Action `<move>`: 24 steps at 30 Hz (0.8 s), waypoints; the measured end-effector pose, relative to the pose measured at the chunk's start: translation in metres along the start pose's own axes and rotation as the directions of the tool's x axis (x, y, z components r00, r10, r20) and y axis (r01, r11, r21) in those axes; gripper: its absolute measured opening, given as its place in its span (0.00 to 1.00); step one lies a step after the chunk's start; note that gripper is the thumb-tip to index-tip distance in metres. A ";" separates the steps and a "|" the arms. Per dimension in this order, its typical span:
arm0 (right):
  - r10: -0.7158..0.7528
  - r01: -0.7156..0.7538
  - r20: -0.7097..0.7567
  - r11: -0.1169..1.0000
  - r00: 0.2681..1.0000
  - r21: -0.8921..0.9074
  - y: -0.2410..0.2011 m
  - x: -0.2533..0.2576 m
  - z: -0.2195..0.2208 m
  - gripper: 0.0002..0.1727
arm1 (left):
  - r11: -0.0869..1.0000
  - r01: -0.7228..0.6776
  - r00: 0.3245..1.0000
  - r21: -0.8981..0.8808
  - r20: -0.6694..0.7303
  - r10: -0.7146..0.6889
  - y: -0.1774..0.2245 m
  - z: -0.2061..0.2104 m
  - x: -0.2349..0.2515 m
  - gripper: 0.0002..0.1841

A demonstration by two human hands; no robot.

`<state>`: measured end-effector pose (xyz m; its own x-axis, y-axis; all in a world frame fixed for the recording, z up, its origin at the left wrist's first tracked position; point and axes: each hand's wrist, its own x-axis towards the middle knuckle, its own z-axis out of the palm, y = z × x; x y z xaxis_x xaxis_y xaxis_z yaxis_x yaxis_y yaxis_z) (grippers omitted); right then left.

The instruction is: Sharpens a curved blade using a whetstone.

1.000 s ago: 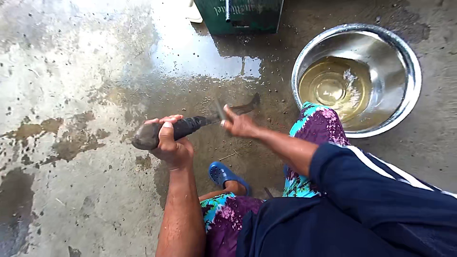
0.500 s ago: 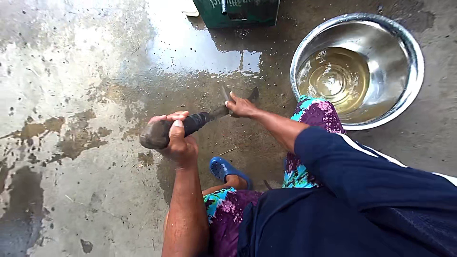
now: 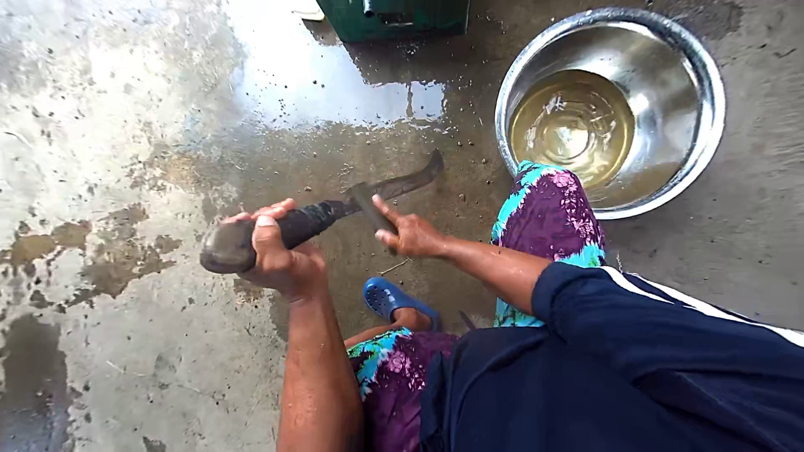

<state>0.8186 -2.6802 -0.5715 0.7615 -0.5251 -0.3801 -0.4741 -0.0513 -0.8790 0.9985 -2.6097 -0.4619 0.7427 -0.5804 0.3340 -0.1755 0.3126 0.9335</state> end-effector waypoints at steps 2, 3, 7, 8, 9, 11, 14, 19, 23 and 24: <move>0.246 -0.244 -0.023 0.967 0.969 0.071 0.039 0.037 -0.013 0.43 | 1.000 -0.012 1.000 -0.006 -0.008 0.012 0.000 0.000 0.000 0.10; 0.318 -0.316 -0.026 0.946 0.948 0.070 0.055 0.047 -0.017 0.45 | 1.000 -0.004 1.000 -0.010 -0.011 0.004 -0.001 -0.003 -0.001 0.10; 0.089 -0.089 -0.031 0.996 0.996 -0.013 0.005 -0.005 0.001 0.47 | 0.998 0.063 0.996 0.009 -0.059 -0.062 -0.003 -0.005 0.003 0.10; 0.033 -0.033 -0.013 0.999 0.999 -0.020 0.004 -0.016 0.011 0.48 | 0.997 0.079 0.995 0.020 -0.069 -0.078 0.000 -0.004 0.000 0.10; 0.049 -0.049 -0.018 0.999 0.999 -0.004 0.013 -0.013 0.014 0.47 | 0.997 0.074 0.995 0.019 -0.071 -0.072 0.002 -0.003 0.002 0.10; 0.229 -0.222 -0.067 0.970 0.971 0.095 0.055 0.014 0.011 0.46 | 0.998 0.058 0.995 0.013 -0.084 -0.057 0.000 -0.005 0.006 0.10; 0.299 -0.284 -0.081 0.946 0.951 0.157 0.055 0.021 0.004 0.48 | 0.998 0.056 0.995 -0.005 -0.080 -0.056 -0.003 -0.009 0.009 0.09; 0.146 -0.144 -0.051 0.989 0.988 0.034 0.037 0.000 0.020 0.46 | 0.998 0.060 0.996 0.005 -0.062 -0.059 -0.002 -0.006 0.010 0.09; 0.356 -0.337 -0.097 0.926 0.929 0.172 0.053 0.006 0.013 0.46 | 0.999 0.048 0.998 0.007 -0.046 -0.048 -0.006 -0.014 0.012 0.09; 0.251 -0.238 -0.103 0.964 0.963 0.117 0.034 -0.003 0.015 0.48 | 0.998 0.061 0.997 0.008 -0.056 -0.061 -0.007 -0.012 0.012 0.10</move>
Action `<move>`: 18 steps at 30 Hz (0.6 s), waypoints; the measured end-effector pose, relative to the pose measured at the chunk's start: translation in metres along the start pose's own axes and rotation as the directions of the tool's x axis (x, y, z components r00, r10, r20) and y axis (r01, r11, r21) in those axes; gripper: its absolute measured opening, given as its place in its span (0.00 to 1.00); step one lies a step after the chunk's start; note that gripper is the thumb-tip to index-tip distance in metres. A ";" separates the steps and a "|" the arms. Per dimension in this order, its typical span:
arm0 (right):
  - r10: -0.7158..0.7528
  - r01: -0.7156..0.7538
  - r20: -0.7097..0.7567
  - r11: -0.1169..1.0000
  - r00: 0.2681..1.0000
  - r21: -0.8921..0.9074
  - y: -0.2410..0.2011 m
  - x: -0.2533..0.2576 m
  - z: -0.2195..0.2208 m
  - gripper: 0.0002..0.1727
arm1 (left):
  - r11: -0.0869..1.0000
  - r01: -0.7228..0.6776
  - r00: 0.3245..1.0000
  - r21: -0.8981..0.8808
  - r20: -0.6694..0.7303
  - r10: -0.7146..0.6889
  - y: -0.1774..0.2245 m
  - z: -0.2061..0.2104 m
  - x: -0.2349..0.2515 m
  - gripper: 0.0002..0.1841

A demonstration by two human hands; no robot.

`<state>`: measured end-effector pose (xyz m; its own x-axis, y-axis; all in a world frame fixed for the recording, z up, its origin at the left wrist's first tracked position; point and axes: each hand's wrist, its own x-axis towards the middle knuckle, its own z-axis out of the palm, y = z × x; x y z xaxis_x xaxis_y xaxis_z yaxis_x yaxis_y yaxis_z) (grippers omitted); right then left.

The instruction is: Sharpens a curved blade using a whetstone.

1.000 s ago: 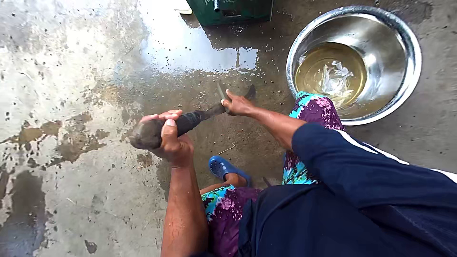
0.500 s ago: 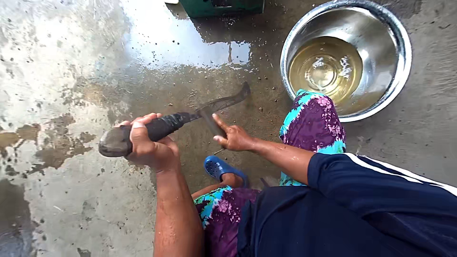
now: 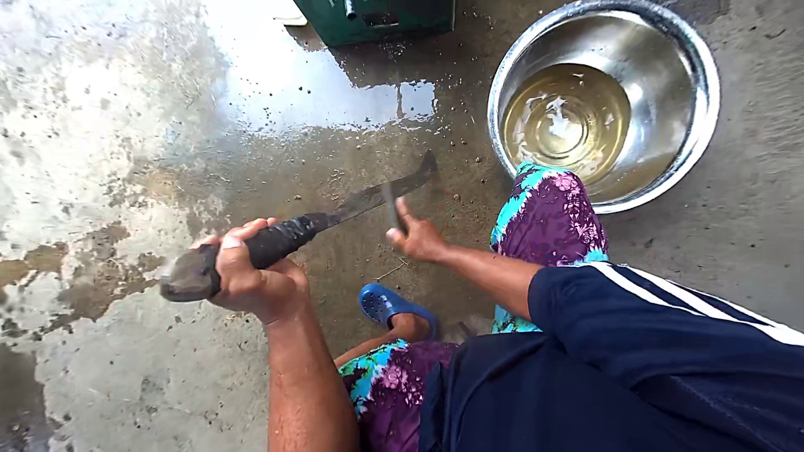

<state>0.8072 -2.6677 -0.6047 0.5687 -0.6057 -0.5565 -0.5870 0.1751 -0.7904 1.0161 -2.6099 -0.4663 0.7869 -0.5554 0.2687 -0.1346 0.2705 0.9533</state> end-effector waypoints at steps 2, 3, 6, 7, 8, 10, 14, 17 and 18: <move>-0.129 0.134 0.066 0.988 0.989 -0.075 -0.006 -0.017 0.011 0.49 | 0.999 0.039 0.999 0.003 -0.027 -0.039 0.004 0.003 -0.003 0.10; -0.106 0.111 0.060 0.990 0.993 -0.087 0.004 -0.008 0.010 0.48 | 0.999 0.037 0.999 -0.003 -0.027 -0.037 0.006 0.006 -0.002 0.10; 0.125 -0.125 -0.006 0.992 0.992 -0.029 0.043 0.025 -0.001 0.47 | 1.000 0.003 1.000 -0.014 -0.010 -0.003 0.004 0.003 -0.002 0.10; 0.106 -0.107 -0.019 0.994 0.994 -0.016 0.037 0.020 0.000 0.47 | 1.000 0.005 1.000 -0.012 0.004 -0.005 0.004 0.001 -0.001 0.10; 0.026 -0.027 -0.020 0.999 0.999 -0.022 0.020 0.008 0.003 0.48 | 1.000 0.014 1.000 -0.008 0.013 -0.014 0.004 0.000 0.002 0.10; -0.143 0.147 0.058 0.986 0.988 -0.079 -0.002 -0.016 0.009 0.50 | 0.999 0.043 0.999 0.007 0.004 -0.043 0.003 -0.002 0.000 0.11; 0.104 -0.104 -0.017 0.994 0.994 0.019 0.048 0.028 0.002 0.46 | 0.999 0.037 0.999 0.011 -0.009 -0.037 0.007 0.000 0.002 0.11; 0.019 -0.019 -0.038 1.000 0.999 0.016 0.027 0.022 0.006 0.48 | 0.999 0.036 0.999 0.011 0.009 -0.036 0.006 0.000 0.004 0.11; -0.086 0.085 -0.012 0.996 0.996 -0.031 0.011 0.010 0.009 0.49 | 0.999 0.040 0.999 0.010 0.006 -0.040 0.005 0.001 0.002 0.11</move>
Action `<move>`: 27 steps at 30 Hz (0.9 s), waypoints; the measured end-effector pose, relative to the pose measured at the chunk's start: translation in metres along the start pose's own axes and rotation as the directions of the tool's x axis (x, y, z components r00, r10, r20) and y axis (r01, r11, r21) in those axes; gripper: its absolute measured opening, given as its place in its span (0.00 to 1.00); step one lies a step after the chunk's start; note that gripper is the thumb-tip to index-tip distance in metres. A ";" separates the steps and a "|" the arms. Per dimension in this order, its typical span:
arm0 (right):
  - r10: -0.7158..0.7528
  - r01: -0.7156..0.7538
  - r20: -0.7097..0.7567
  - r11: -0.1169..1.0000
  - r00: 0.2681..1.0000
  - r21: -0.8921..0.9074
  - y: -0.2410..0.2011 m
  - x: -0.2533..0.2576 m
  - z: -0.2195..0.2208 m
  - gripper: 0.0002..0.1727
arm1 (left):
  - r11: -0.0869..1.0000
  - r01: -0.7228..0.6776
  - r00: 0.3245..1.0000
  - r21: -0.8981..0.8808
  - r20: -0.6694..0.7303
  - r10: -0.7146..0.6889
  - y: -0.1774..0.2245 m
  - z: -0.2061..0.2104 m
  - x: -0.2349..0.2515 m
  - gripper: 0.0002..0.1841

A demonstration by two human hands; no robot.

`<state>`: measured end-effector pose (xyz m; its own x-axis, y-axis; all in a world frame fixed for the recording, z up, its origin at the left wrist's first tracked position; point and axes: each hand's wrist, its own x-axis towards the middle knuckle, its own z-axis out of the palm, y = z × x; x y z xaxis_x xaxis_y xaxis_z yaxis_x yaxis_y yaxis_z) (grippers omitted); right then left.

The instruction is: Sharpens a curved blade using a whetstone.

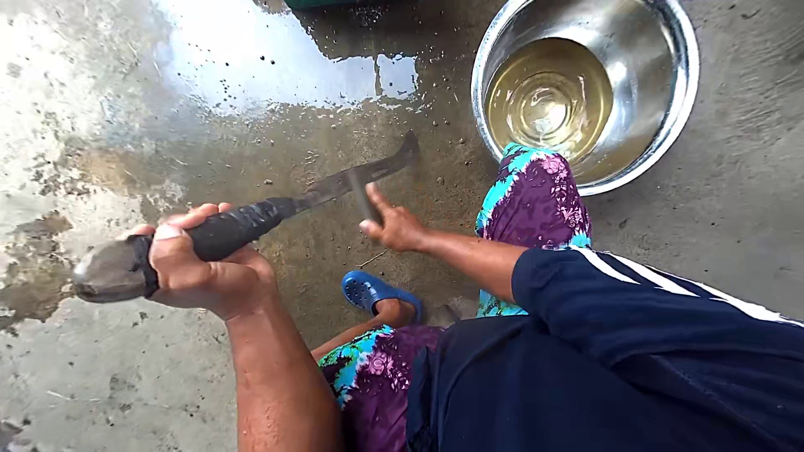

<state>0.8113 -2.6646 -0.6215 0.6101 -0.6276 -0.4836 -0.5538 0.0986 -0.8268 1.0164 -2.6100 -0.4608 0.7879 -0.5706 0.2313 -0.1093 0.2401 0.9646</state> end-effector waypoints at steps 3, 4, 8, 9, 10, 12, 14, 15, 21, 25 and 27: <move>0.015 -0.015 0.020 1.000 1.000 0.001 0.009 0.012 -0.008 0.45 | 1.000 -0.017 0.999 -0.011 0.034 0.017 0.006 0.006 0.000 0.10; 0.137 -0.137 0.004 0.988 0.991 0.073 0.028 0.029 -0.016 0.44 | 0.999 -0.034 0.998 -0.022 0.048 0.035 0.007 0.007 -0.001 0.10; 0.159 -0.155 -0.071 0.987 0.985 0.053 0.034 0.035 -0.021 0.46 | 0.997 -0.048 0.993 -0.061 0.104 0.054 0.001 0.002 -0.004 0.10; 0.048 -0.049 -0.060 0.999 0.997 -0.016 0.020 0.021 -0.016 0.47 | 0.998 -0.038 0.995 -0.059 0.095 0.043 0.000 0.001 -0.006 0.10; -0.045 0.042 -0.047 0.998 0.998 -0.056 0.012 0.010 -0.012 0.46 | 0.998 -0.029 0.996 -0.058 0.083 0.034 0.001 0.003 -0.006 0.10; 0.015 -0.015 -0.022 0.999 1.000 -0.028 0.022 0.021 -0.019 0.44 | 0.997 -0.036 0.996 -0.063 0.085 0.041 0.004 0.008 -0.004 0.11; 0.240 -0.234 -0.047 0.966 0.970 0.107 0.056 0.053 -0.029 0.44 | 0.995 -0.056 0.994 -0.077 0.095 0.063 0.004 0.009 -0.003 0.10; 0.296 -0.287 -0.046 0.947 0.954 0.143 0.062 0.057 -0.028 0.45 | 0.995 -0.062 0.992 -0.078 0.105 0.070 0.003 0.007 -0.003 0.10; -0.033 0.033 0.018 0.999 0.999 -0.035 0.003 0.022 -0.012 0.44 | 0.997 -0.042 0.991 -0.071 0.125 0.051 -0.003 -0.003 0.004 0.11; 0.294 -0.291 -0.031 0.953 0.955 0.079 0.046 0.070 -0.035 0.45 | 0.992 -0.053 0.988 -0.116 0.140 0.069 -0.005 -0.009 -0.003 0.12; 0.109 -0.110 -0.040 0.994 0.993 -0.015 0.015 0.043 -0.023 0.45 | 0.992 -0.069 0.985 -0.101 0.152 0.084 -0.008 -0.009 -0.003 0.12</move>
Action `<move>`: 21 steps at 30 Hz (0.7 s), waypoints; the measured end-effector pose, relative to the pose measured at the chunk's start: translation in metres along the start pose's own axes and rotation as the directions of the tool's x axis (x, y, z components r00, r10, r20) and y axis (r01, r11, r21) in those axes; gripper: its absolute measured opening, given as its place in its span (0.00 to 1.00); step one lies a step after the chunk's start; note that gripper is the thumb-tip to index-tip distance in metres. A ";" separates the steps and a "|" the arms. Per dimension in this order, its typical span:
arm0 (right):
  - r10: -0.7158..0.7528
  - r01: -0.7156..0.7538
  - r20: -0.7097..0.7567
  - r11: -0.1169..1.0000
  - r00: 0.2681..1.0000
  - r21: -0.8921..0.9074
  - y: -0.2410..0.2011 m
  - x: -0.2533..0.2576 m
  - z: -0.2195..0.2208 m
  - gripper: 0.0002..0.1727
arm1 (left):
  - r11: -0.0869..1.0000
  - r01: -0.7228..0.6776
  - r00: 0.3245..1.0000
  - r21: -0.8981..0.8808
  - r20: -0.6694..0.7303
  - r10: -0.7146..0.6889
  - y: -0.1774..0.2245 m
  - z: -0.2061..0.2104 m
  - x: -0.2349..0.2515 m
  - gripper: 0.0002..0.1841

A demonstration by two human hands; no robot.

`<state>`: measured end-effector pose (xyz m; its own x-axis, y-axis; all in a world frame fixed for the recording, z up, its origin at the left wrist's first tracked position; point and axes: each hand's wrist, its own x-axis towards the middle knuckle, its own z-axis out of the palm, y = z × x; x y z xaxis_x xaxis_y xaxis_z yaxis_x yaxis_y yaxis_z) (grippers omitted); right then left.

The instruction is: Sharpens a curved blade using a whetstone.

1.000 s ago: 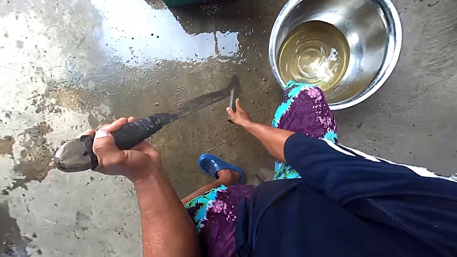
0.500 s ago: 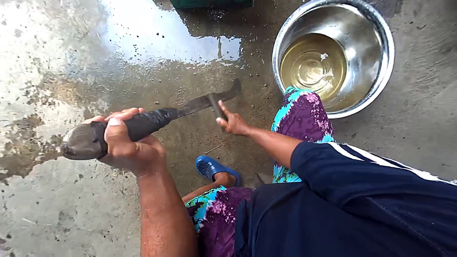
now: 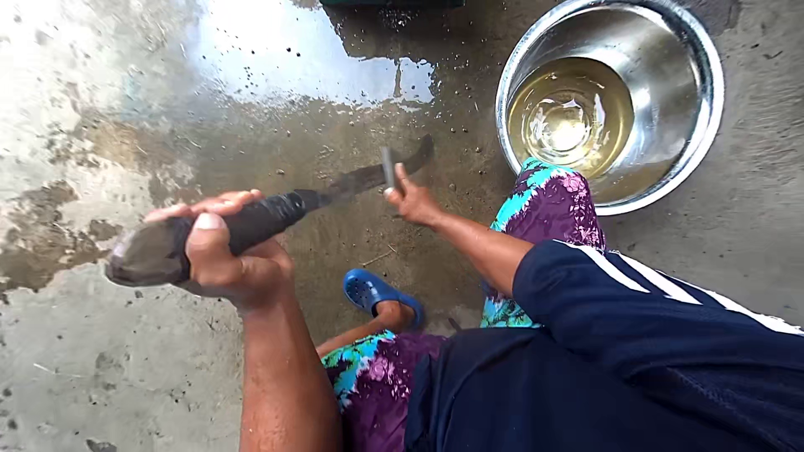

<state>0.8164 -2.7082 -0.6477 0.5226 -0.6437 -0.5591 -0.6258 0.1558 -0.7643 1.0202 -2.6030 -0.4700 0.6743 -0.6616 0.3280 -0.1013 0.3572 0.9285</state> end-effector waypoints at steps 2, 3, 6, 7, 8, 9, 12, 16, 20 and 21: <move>-0.232 0.232 0.010 0.972 0.973 -0.034 -0.020 -0.029 0.014 0.46 | 1.000 0.005 1.000 0.022 -0.001 -0.005 0.001 0.002 0.001 0.11; -0.245 0.245 0.023 0.969 0.969 -0.038 -0.021 -0.020 0.011 0.45 | 1.000 0.002 1.000 0.029 0.003 -0.002 0.001 0.003 0.004 0.12; 0.109 -0.111 0.046 0.993 0.993 0.036 0.009 0.040 -0.024 0.44 | 0.999 0.005 0.999 0.047 0.043 -0.007 0.001 -0.002 0.003 0.13; 0.169 -0.171 0.064 0.985 0.984 0.030 0.017 0.052 -0.042 0.44 | 0.999 0.008 0.999 0.049 0.052 -0.011 0.002 0.001 0.002 0.13; 0.164 -0.165 0.100 0.986 0.981 0.006 0.011 0.059 -0.061 0.42 | 0.999 0.003 0.999 0.053 0.053 -0.006 0.005 0.010 0.007 0.12; 0.116 -0.113 0.138 0.993 0.984 -0.028 -0.007 0.064 -0.080 0.39 | 0.998 -0.006 0.999 0.057 0.039 0.004 0.007 0.020 0.014 0.11; -0.042 0.065 0.229 0.993 0.973 -0.094 -0.068 0.069 -0.120 0.34 | 1.000 -0.007 0.999 0.028 -0.046 0.008 0.013 0.039 0.034 0.09; -0.214 0.244 0.181 0.955 0.960 -0.167 -0.087 0.069 -0.160 0.38 | 0.997 0.005 0.995 -0.073 -0.096 -0.012 0.013 0.042 0.028 0.11; -0.250 0.277 0.141 0.931 0.958 -0.237 -0.015 0.055 -0.114 0.39 | 0.996 -0.086 0.990 0.028 -0.112 0.088 0.005 0.020 -0.012 0.11; -0.235 0.269 0.157 0.929 0.959 -0.253 0.006 0.050 -0.096 0.40 | 0.995 -0.092 0.988 0.035 -0.120 0.096 0.004 0.017 -0.020 0.11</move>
<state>0.7832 -2.8112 -0.6493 0.7389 -0.5368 -0.4073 -0.5879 -0.2180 -0.7790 0.9933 -2.5995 -0.4695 0.7443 -0.5405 0.3923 -0.1884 0.3936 0.8998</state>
